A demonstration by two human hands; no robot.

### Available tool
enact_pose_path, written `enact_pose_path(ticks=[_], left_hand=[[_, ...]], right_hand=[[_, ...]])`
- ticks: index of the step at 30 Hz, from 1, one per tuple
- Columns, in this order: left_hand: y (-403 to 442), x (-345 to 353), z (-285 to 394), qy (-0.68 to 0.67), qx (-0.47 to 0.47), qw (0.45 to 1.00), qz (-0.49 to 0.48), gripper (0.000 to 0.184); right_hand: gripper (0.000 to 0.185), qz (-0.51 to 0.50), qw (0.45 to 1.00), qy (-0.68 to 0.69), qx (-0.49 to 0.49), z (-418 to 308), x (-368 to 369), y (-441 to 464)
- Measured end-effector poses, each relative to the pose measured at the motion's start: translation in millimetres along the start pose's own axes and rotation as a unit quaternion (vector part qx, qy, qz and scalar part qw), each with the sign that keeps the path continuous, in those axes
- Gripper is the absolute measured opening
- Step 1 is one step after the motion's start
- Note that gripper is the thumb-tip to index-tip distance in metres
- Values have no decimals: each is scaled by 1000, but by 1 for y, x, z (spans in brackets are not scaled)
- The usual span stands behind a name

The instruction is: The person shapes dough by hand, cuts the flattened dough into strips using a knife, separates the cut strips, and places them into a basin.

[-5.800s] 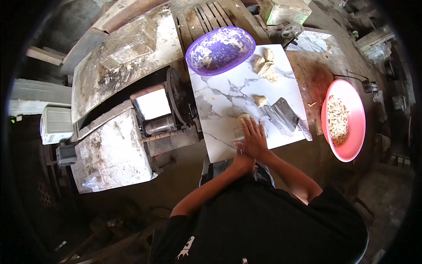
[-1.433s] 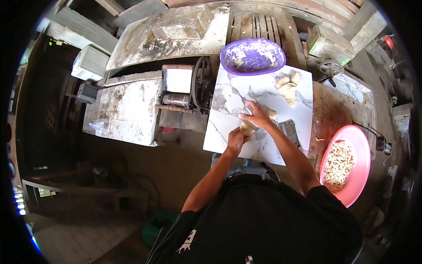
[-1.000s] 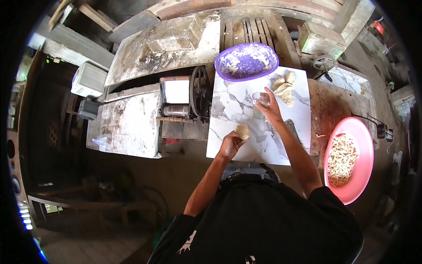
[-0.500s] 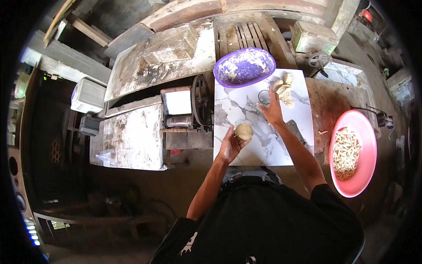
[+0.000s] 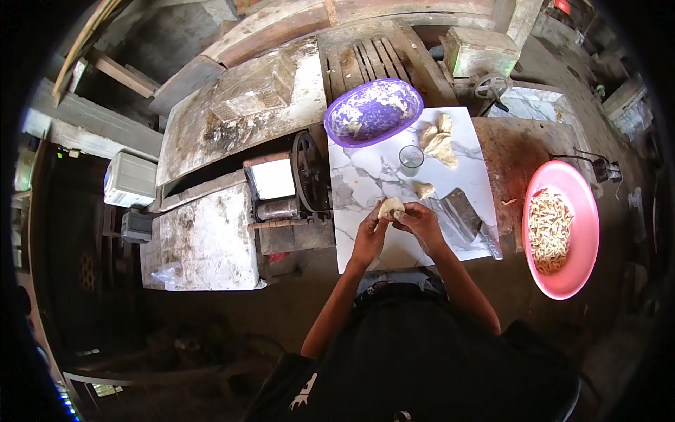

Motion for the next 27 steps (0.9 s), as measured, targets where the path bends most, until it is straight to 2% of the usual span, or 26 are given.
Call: enact_pose_path(ticks=[4,6,10,12,16,18,19,21,22,24,27], left_hand=[[2,4,3,-39,-48,998,-28,37],[-3,6,3,-271,-138,952,28,36],[-4,3,5,-334,-188,924,1,37],[-5,3,8,-387,-208,898,-20,35],[-7,3,9,-297,-201,934,5,33],[-4,3,12,-208,-169,963,16,29],[-3,3,13,-208,-168,963,18,29],[-1,-1,16,-175,-151,973,23,27],[-1,-3,16,-174,-151,973,24,27],[-1,-13,16,-158,-142,974,80,27],[-1,-11,8,-216,-145,958,124,29]], right_hand=[[25,3,999,41,-35,-1,-13,1],[26,17,999,-15,-36,-7,-15,1],[24,28,999,-10,-23,-21,-13,-6],[23,13,997,-75,-21,-26,-13,-9],[27,-18,996,-84,-31,-27,-12,-8],[28,-13,985,-161,-60,-30,-10,-4],[28,-14,985,-161,-60,-34,-9,-4],[26,24,985,-172,16,-34,-14,-6],[26,23,985,-172,16,-34,-15,-5],[28,46,996,-71,3,-36,-22,-5],[25,42,997,-60,7,-40,-27,-4]])
Point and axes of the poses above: each hand's wrist, its own y-axis towards the middle knuckle, its own x-axis out of the palm, z = x × y, the point moved 6 cm from there along y, towards the middle knuckle, and after that the axes turned 3 degrees about -y, right-handed, at the moved point
